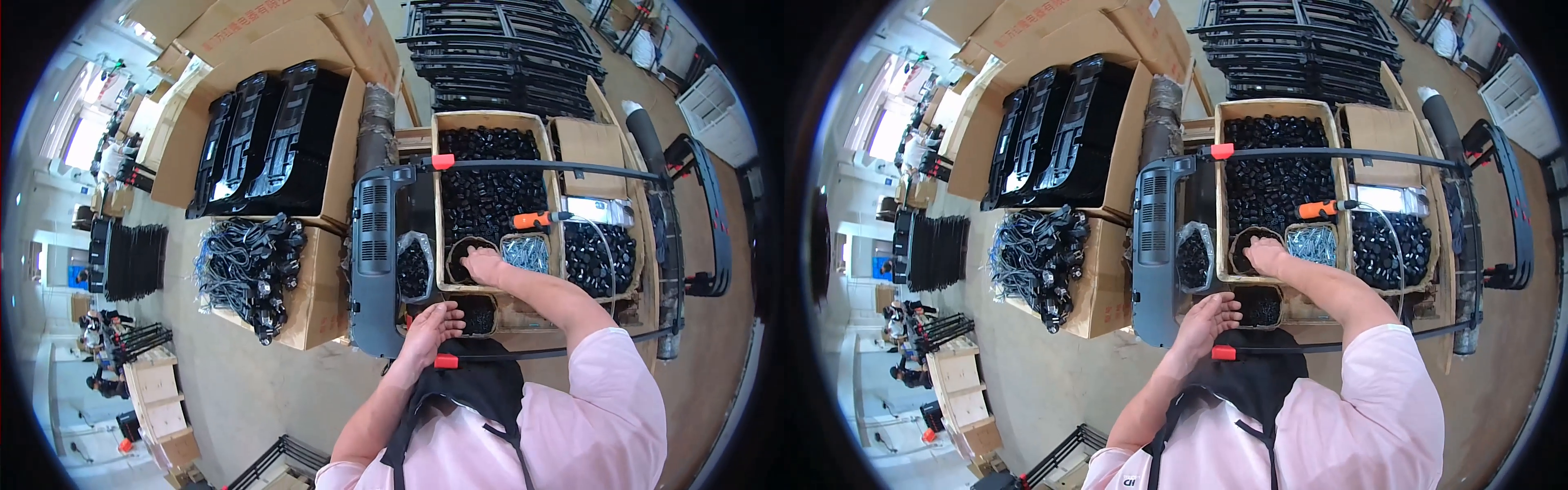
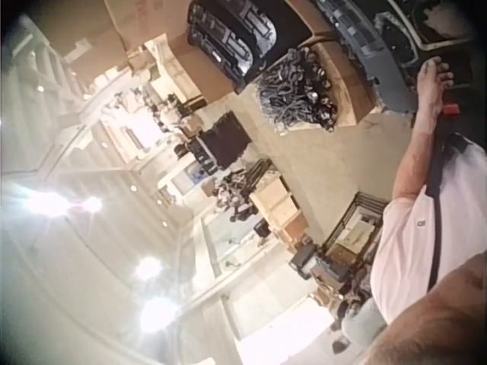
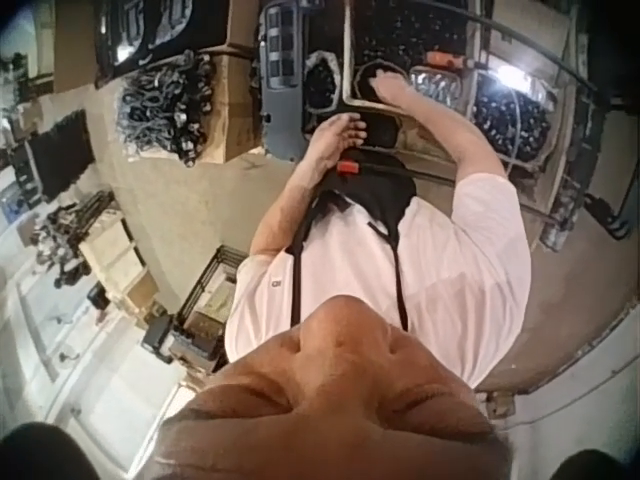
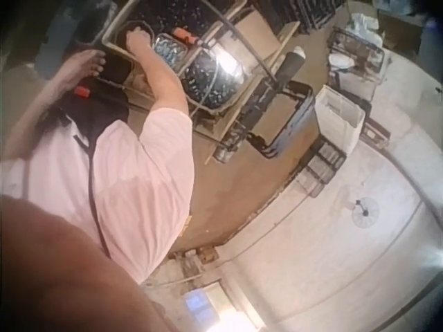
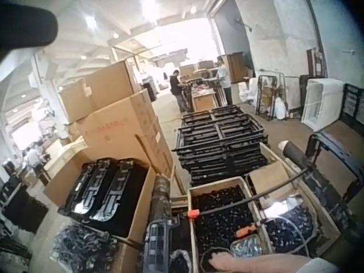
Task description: Assembling a plastic housing onto a base component and securing it with screws using a pneumatic screwdriver.
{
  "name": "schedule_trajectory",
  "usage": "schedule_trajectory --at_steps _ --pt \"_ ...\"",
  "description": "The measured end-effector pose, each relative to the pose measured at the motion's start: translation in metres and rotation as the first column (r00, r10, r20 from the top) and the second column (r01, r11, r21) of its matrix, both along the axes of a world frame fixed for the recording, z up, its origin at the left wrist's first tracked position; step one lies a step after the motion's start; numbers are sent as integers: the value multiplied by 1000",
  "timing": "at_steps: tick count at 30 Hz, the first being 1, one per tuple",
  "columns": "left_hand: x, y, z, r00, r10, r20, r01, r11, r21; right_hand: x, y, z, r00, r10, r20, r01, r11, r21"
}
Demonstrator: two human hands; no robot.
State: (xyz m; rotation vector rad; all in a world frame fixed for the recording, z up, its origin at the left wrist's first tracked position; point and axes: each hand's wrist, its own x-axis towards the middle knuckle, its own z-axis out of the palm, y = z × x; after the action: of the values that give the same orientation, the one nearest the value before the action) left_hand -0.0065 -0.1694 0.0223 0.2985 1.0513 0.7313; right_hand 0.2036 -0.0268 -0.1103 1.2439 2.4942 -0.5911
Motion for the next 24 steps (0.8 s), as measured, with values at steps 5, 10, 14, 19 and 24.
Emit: schedule_trajectory --at_steps 5,10,14,19,24 --pt "-11 1 -20 994 103 44 -102 995 -13 -24 17 7 995 92 -23 -94 992 -85" --pt "3 21 -50 974 129 188 -132 991 2 9 12 -6 977 90 -194 -69 991 112" --pt "24 43 -55 970 204 131 -196 978 -67 19 4 -2 973 38 -229 -21 997 78" --pt "38 64 -61 946 309 95 -305 951 -51 16 5 15 893 -102 -438 142 988 58" --pt "52 85 -87 927 365 90 -354 928 -113 4 -1 63 583 -647 -492 506 763 -403"
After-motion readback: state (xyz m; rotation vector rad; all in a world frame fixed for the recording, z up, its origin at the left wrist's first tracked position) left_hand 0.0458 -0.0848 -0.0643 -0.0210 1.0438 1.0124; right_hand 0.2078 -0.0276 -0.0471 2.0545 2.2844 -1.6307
